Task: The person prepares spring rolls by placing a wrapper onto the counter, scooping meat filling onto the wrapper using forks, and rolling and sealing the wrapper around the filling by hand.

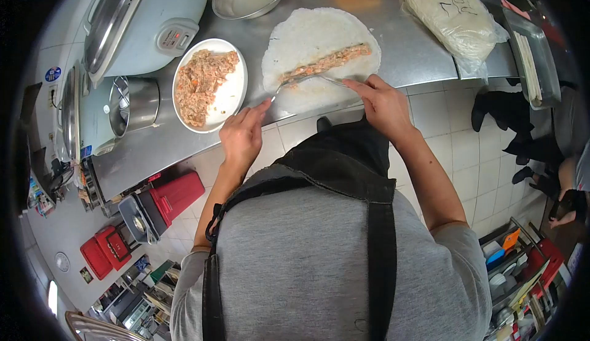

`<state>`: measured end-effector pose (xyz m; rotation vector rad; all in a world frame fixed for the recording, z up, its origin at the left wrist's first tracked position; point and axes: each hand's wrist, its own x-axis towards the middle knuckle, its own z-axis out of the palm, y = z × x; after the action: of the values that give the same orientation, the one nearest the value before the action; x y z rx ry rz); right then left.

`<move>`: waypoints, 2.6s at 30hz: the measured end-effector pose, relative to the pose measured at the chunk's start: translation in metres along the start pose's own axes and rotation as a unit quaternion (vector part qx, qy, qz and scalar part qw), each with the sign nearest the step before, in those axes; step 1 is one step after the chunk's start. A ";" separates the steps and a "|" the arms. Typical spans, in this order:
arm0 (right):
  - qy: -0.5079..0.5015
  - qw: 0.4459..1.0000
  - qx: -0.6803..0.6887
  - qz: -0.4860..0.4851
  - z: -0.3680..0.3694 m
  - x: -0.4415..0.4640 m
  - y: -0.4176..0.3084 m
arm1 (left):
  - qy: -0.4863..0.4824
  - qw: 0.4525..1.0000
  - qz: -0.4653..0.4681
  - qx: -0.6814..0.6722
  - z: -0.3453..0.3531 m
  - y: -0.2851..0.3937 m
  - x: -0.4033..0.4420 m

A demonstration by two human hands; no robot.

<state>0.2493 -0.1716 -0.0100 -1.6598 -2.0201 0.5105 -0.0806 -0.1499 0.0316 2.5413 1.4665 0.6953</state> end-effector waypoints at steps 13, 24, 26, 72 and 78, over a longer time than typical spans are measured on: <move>0.024 0.999 0.040 -0.014 0.008 -0.004 -0.022 | 0.011 0.999 -0.032 -0.027 -0.016 0.004 0.003; 0.035 0.999 0.004 0.027 -0.019 -0.021 -0.010 | -0.015 0.998 -0.012 -0.058 -0.010 0.014 0.020; 0.037 0.998 -0.012 0.042 -0.036 -0.022 -0.004 | -0.021 0.996 0.007 -0.089 0.004 0.028 0.038; 0.049 0.994 0.027 0.096 -0.052 -0.008 0.059 | -0.026 0.994 0.019 -0.100 0.066 0.047 0.067; 0.058 0.991 0.014 0.117 -0.057 -0.009 0.058 | -0.018 0.992 0.080 -0.092 0.084 0.046 0.084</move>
<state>0.3302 -0.1699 0.0026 -1.8746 -1.7399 0.5075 0.0293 -0.0929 -0.0005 2.5329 1.1396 0.7642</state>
